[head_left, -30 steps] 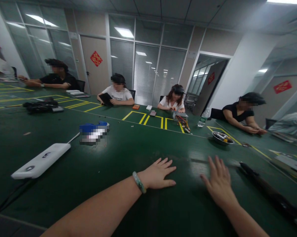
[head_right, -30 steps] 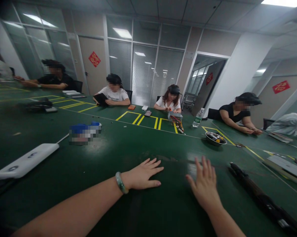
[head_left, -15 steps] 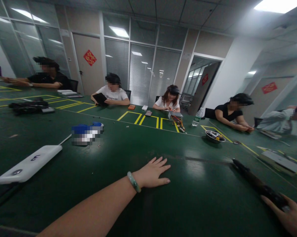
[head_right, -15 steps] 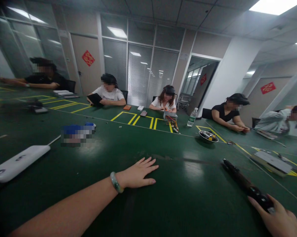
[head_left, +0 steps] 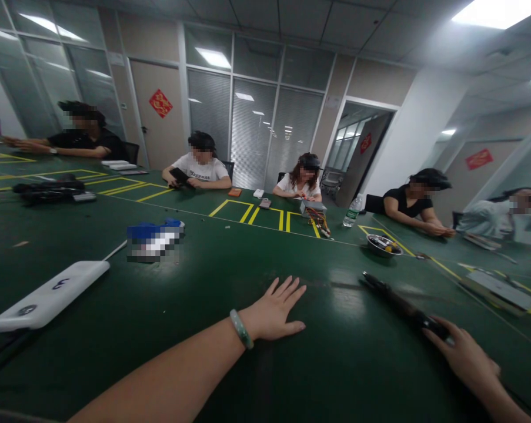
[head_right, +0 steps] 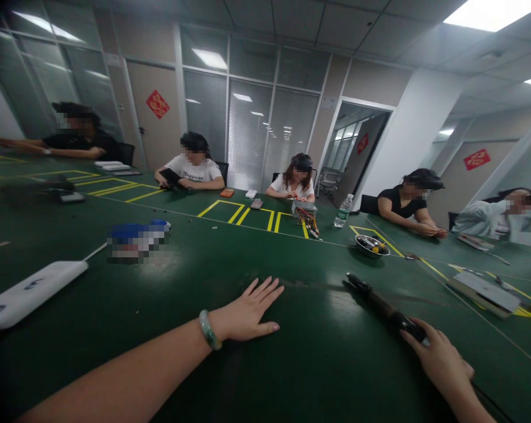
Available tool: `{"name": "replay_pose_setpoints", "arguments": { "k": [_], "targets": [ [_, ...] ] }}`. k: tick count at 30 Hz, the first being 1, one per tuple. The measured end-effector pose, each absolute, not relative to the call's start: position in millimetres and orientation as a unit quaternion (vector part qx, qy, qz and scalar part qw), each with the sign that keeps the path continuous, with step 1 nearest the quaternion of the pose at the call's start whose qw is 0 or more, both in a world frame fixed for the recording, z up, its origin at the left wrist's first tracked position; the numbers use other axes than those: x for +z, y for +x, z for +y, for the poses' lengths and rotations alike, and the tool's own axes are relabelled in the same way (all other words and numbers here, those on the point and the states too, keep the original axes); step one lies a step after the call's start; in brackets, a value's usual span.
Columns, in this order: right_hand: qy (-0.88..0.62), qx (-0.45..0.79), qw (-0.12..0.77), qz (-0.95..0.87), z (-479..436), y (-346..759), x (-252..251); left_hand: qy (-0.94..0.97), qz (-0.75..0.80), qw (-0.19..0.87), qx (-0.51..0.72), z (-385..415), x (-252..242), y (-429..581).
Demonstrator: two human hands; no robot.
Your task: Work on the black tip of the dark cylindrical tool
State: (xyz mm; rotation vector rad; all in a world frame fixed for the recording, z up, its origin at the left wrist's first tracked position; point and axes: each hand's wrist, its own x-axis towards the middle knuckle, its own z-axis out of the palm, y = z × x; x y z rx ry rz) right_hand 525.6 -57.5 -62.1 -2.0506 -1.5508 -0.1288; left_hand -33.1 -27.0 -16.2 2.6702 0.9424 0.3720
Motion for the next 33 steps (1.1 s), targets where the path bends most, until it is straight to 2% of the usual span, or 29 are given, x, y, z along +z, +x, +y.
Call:
{"name": "replay_pose_setpoints", "arguments": {
  "k": [4,11,15,18,22,24,28,33],
  "targets": [
    [-0.749,0.001,0.216,-0.626,-33.8,405.5,-44.0,0.928,0.326,0.112,0.14,-29.5,-11.7,-31.5],
    [-0.621,0.066,0.215,-0.751,-8.1,200.3,-36.6,0.919,0.331,0.019,0.212,-30.9,-6.2,-22.9],
    [-0.533,0.096,0.211,-0.813,-5.9,136.5,-34.7,0.908,0.354,0.01,0.223,-25.3,-7.8,-27.2],
    [-0.499,0.064,0.207,-0.839,-21.2,134.1,-28.2,0.895,0.383,0.013,0.227,-20.4,-11.0,-32.4],
    [-0.619,-0.084,0.2,-0.755,-64.8,174.7,-35.6,0.886,0.404,0.016,0.227,-15.9,-12.5,-33.9],
    [-0.657,-0.12,0.185,-0.721,-84.9,200.1,-45.7,0.888,0.405,0.014,0.219,-14.9,-11.1,-32.6],
    [-0.619,-0.038,0.178,-0.764,-90.2,240.0,-52.2,0.891,0.409,0.003,0.198,-16.8,-5.4,-30.7],
    [-0.624,0.067,0.165,-0.761,-42.0,264.6,-29.1,0.896,0.403,0.011,0.185,-23.7,1.1,-31.5]
  ]
}}
